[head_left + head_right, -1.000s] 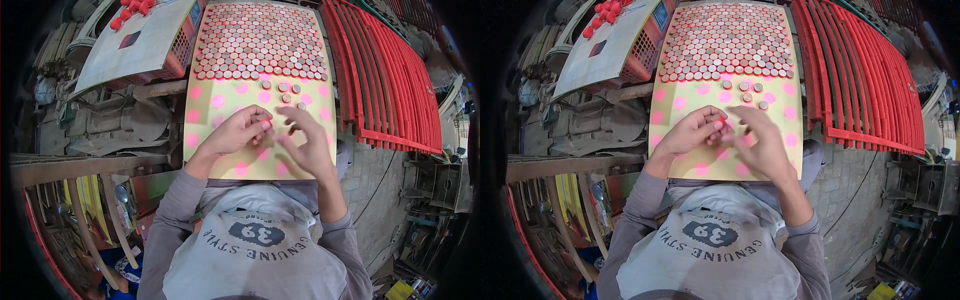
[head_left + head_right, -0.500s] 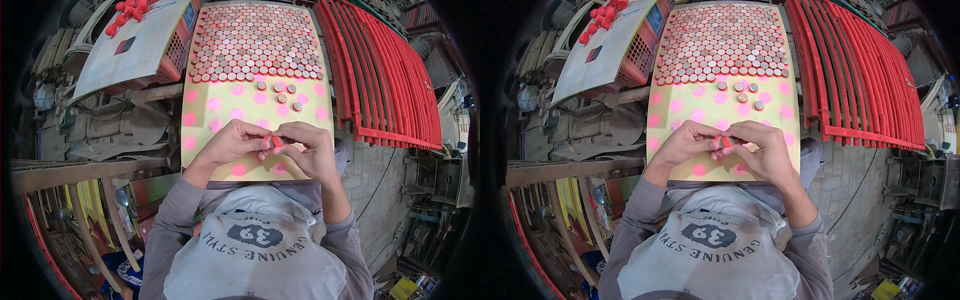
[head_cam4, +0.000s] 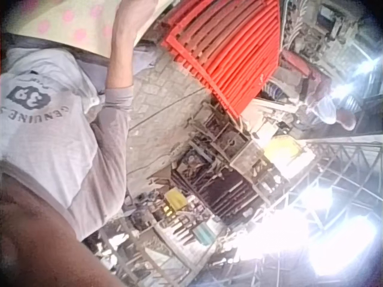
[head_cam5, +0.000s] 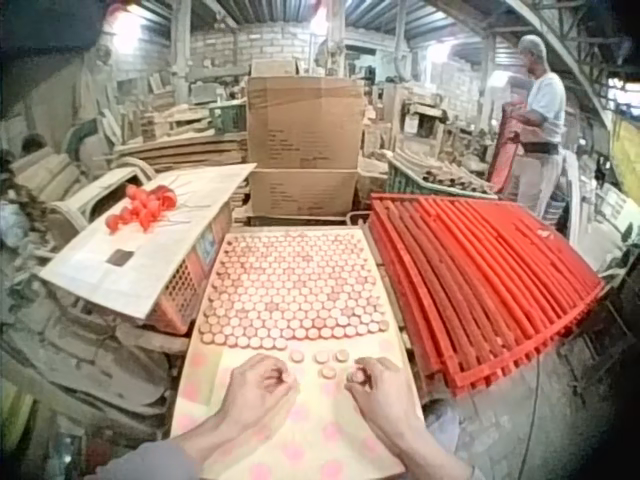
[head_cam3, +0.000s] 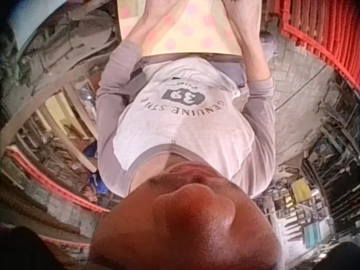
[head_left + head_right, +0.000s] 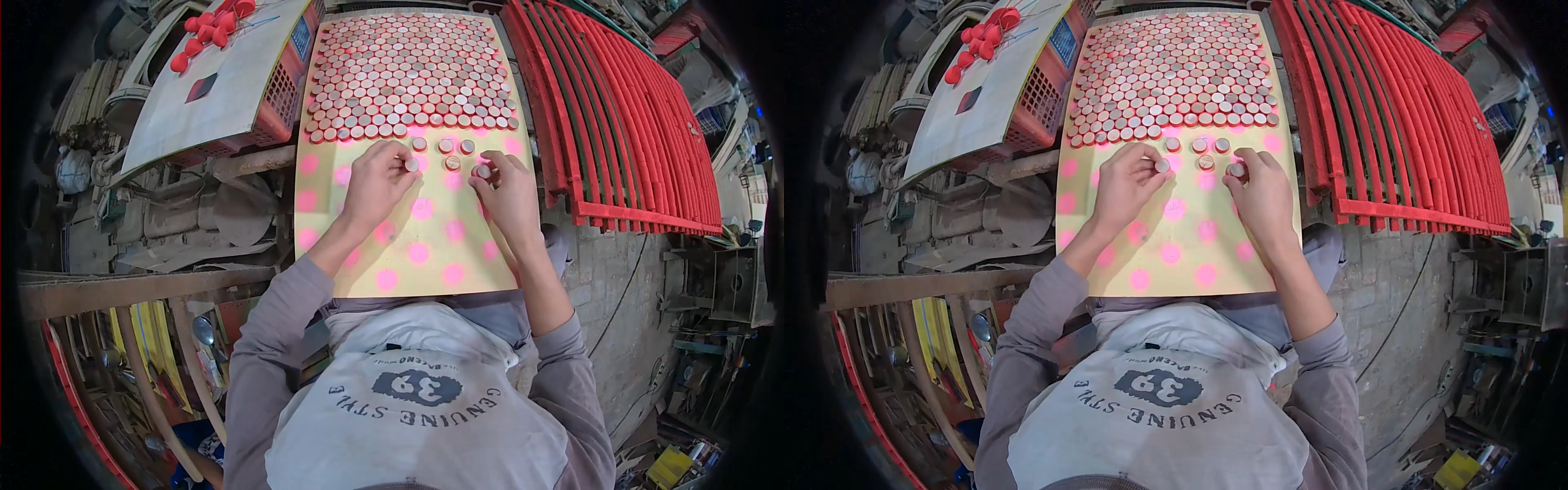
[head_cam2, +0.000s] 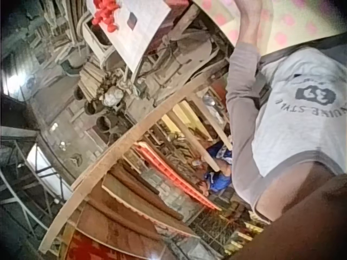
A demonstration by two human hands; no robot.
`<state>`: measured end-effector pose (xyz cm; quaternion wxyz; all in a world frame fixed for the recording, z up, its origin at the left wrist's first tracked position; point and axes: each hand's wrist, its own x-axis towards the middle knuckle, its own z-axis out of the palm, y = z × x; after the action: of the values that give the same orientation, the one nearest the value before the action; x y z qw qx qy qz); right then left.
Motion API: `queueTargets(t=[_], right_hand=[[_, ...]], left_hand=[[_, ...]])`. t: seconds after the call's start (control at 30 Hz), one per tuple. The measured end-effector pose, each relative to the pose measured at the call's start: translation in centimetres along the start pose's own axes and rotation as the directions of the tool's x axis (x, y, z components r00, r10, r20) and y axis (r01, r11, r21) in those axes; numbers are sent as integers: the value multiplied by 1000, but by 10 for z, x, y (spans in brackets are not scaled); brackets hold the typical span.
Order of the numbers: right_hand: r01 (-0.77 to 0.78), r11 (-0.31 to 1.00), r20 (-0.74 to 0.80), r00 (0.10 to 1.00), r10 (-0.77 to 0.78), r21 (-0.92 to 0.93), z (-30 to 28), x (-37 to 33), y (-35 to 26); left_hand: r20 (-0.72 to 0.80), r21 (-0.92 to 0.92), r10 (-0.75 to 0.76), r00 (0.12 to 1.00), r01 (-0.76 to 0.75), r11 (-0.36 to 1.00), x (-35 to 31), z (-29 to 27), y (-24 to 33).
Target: The person repeatedly picks up red cylindrical objects from a stack, separates them into individual units, and places them onto a yellow board with pink dots. The person arranges the cylinders in neat rows, filling the board systematically.
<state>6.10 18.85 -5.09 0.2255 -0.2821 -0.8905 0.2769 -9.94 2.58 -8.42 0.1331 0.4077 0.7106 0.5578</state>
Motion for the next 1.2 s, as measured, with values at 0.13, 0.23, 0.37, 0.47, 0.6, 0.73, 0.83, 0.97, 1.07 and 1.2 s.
queueTargets(t=[0.13, 0.23, 0.37, 0.47, 0.6, 0.73, 0.83, 0.97, 1.07, 1.2], right_hand=[[-22, 1000, -11, 1000, 22, -13, 1, 15, 17], [-23, 997, -58, 998, 19, -68, 3, 28, 23], [-53, 998, -56, 997, 51, -39, 4, 45, 23], [-137, 989, -4, 991, 137, 64, 1, 47, 17], [73, 993, -118, 990, -83, -89, -1, 24, 0], [264, 964, 23, 964, -264, 4, 17, 7, -23], [199, 977, 53, 978, -203, 71, 36, 7, -19], [196, 977, 42, 979, -200, 89, 41, 22, -10], [216, 974, 26, 976, -218, 68, 46, 32, -7], [266, 964, 23, 964, -265, -22, 44, 33, -21]], left_hand=[[-73, 329, 187, 980, -153, 932, 9, 4, 0], [-131, 276, 94, 987, -55, 960, 10, 4, -2], [-221, 267, 116, 968, -54, 962, 14, 1, -7], [-161, 451, 83, 983, -2, 892, 16, -5, -6], [-175, 422, 113, 978, -30, 906, 14, -6, -15], [-171, 403, 109, 979, -32, 915, 16, -2, -20], [-177, 425, 142, 974, -54, 904, 16, 0, -18], [-198, 503, 178, 964, -56, 863, 19, 0, -14], [-209, 535, 204, 956, -63, 843, 22, -1, -20], [-226, 508, 188, 956, -48, 860, 23, -3, -23]])
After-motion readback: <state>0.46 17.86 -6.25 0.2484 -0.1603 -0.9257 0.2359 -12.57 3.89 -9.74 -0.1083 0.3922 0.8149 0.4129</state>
